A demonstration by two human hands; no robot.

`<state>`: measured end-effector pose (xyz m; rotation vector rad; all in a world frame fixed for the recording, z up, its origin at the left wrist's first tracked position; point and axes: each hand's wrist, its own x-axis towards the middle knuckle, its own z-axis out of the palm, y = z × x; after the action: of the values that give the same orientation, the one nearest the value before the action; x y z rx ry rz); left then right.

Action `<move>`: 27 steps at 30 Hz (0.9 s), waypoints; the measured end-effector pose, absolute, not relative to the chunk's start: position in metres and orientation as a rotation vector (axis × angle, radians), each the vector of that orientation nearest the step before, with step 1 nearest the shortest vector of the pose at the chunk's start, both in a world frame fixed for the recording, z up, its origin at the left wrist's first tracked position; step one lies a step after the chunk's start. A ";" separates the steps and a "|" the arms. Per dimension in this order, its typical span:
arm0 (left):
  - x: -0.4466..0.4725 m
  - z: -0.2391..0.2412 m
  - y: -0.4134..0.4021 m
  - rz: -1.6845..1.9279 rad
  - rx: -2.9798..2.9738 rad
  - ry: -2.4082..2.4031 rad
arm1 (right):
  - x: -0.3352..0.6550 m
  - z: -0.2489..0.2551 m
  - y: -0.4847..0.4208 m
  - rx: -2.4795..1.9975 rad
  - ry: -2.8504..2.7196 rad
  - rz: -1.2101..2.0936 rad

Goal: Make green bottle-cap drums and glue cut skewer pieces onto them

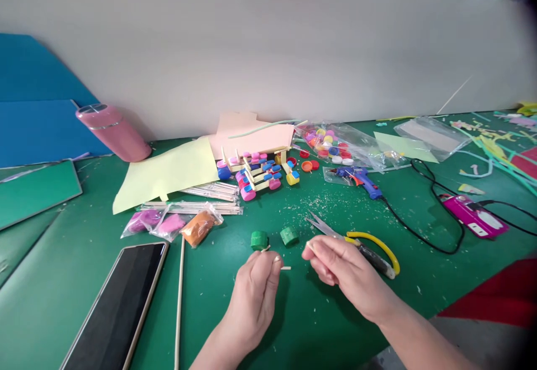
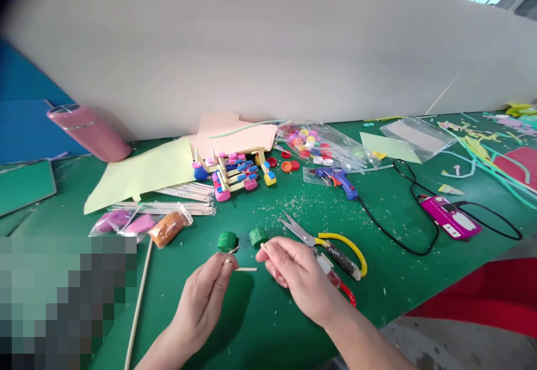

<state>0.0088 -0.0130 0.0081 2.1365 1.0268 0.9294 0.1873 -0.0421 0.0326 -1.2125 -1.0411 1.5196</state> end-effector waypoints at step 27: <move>0.023 -0.005 -0.020 0.945 0.971 0.767 | 0.147 0.010 -0.041 -1.293 -0.908 1.488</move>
<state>0.0230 -0.0196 -0.0045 0.9707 0.7671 0.9449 0.1466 -0.0413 0.0103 -1.2926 -0.9083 1.4876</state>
